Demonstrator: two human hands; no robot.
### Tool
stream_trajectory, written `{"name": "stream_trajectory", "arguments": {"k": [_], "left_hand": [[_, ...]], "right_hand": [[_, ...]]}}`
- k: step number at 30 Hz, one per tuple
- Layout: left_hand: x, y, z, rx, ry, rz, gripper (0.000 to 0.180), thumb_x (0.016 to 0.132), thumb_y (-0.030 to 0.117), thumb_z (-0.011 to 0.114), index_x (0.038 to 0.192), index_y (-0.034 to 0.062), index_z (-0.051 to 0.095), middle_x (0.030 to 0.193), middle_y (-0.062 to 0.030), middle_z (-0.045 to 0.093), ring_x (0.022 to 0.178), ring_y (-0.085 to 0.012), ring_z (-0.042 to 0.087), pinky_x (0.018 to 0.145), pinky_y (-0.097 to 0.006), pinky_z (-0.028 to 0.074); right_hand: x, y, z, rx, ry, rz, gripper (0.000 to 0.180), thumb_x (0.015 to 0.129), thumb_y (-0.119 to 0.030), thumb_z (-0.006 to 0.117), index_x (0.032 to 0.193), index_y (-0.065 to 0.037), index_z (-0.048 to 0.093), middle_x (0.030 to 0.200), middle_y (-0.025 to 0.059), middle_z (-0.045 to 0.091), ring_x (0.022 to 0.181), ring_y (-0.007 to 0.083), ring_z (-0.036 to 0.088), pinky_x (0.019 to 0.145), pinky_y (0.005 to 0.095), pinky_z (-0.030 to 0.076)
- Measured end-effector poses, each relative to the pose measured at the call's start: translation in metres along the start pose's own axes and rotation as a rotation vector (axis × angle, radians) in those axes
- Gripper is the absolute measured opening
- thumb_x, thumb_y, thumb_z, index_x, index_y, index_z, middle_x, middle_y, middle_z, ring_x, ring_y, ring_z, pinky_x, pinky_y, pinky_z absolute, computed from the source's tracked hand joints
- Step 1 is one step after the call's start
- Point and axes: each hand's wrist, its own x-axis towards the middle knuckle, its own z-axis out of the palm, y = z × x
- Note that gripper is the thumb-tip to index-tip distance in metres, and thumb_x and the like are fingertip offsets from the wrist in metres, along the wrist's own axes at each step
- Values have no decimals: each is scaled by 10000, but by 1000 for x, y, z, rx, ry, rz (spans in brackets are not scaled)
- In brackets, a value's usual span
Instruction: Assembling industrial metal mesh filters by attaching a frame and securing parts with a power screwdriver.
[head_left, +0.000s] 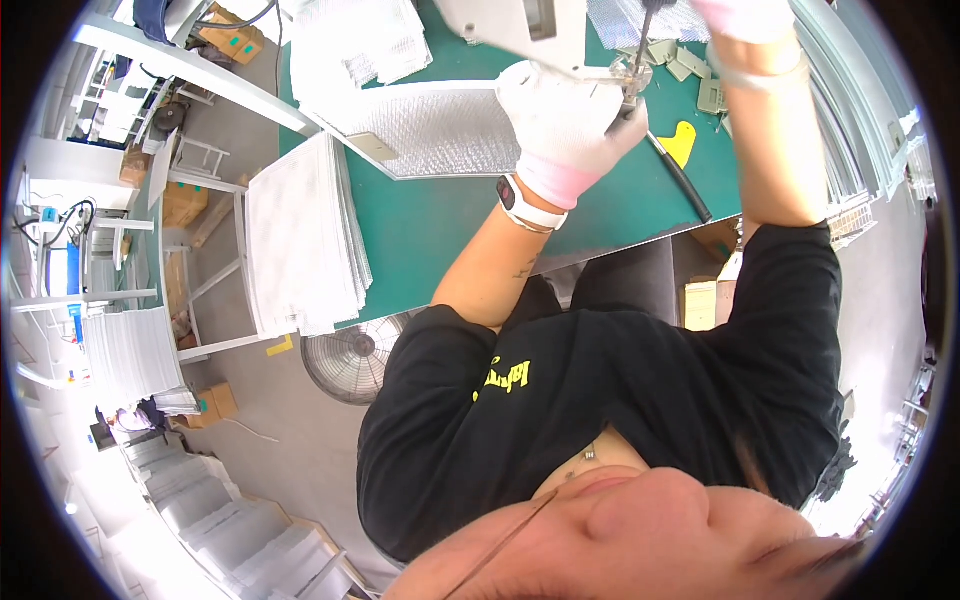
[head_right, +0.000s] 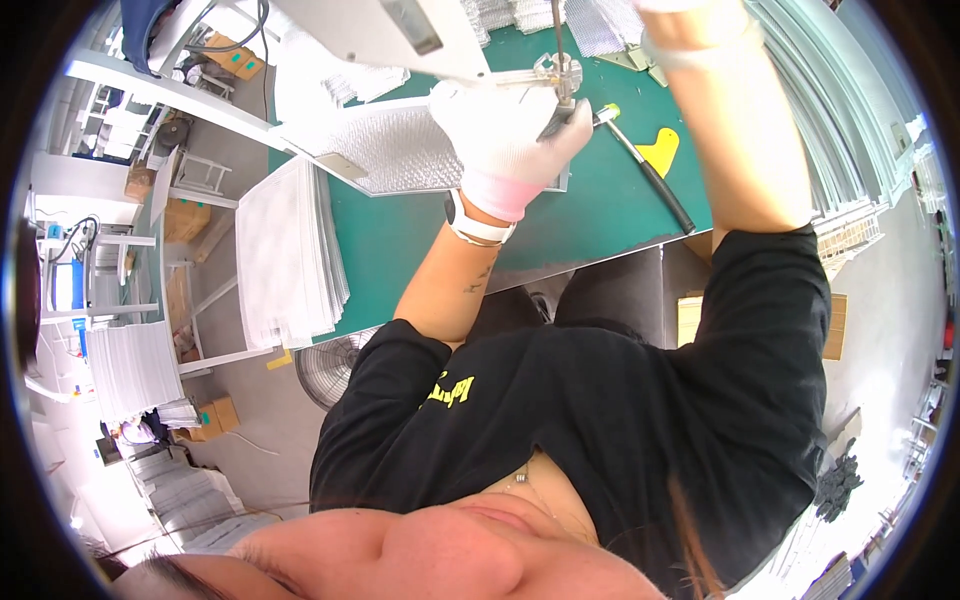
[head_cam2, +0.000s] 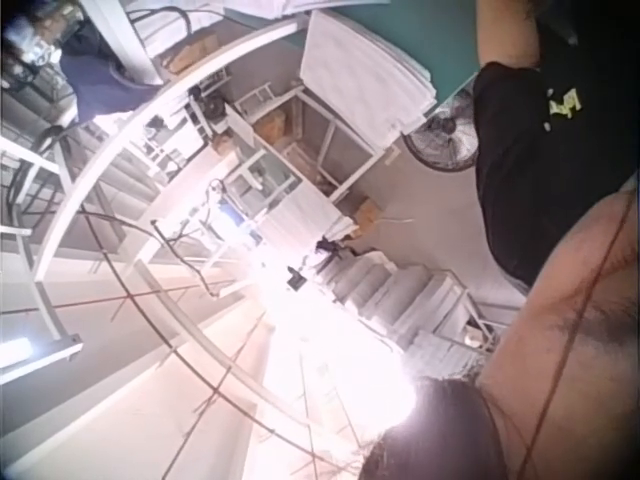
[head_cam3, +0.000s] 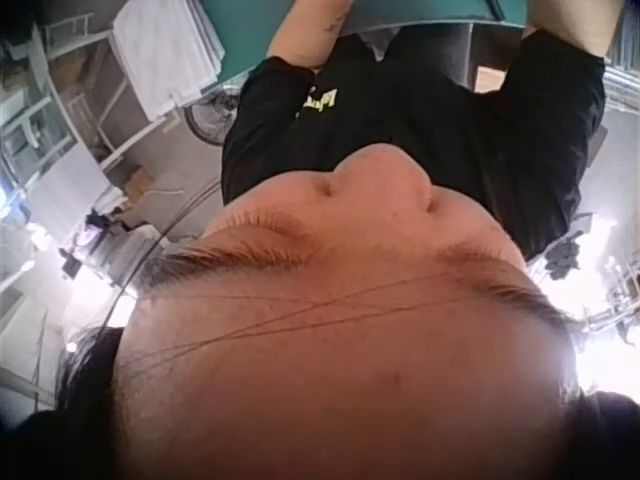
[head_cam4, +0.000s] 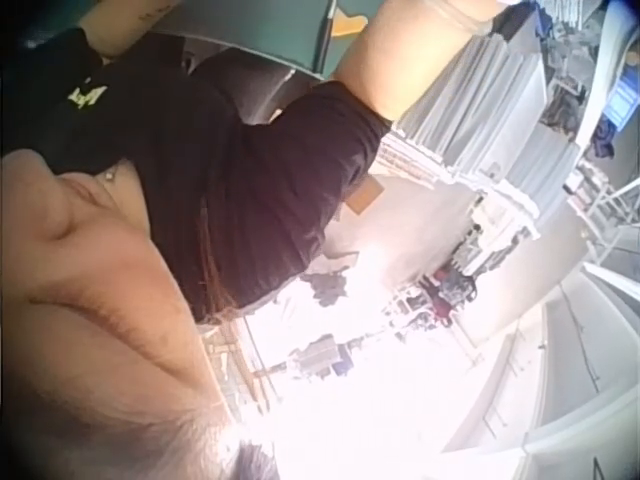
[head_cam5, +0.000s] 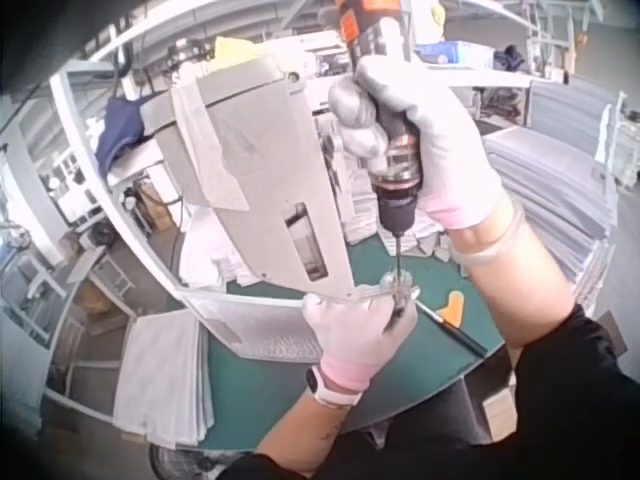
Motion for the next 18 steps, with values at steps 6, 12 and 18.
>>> {"name": "stream_trajectory", "arguments": {"k": [6, 12, 18], "left_hand": [[1, 8, -8, -105, -74, -47, 125, 649, 221, 771, 682, 188, 654, 652, 18, 587, 582, -188, 545, 582, -341, 417], [9, 4, -11, -72, -79, 143, 126, 686, 147, 777, 726, 131, 659, 683, -18, 583, 596, -206, 547, 554, -323, 437], [-20, -15, 12, -211, -314, 106, 186, 753, 93, 767, 888, 50, 647, 701, -38, 587, 657, -231, 563, 608, -342, 443]], "right_hand": [[-9, 9, 10, 58, -93, 175, 377, 966, -365, 599, 811, -25, 547, 587, -11, 442, 503, 59, 406, 454, 187, 304], [21, 52, 17, 818, -343, 108, 530, 928, -248, 615, 1281, 125, 482, 698, 36, 517, 496, 80, 424, 443, 196, 342], [-13, 33, 13, 738, -24, 310, 503, 902, -188, 600, 1276, 127, 482, 796, 119, 618, 548, 131, 546, 467, 216, 408]]}}
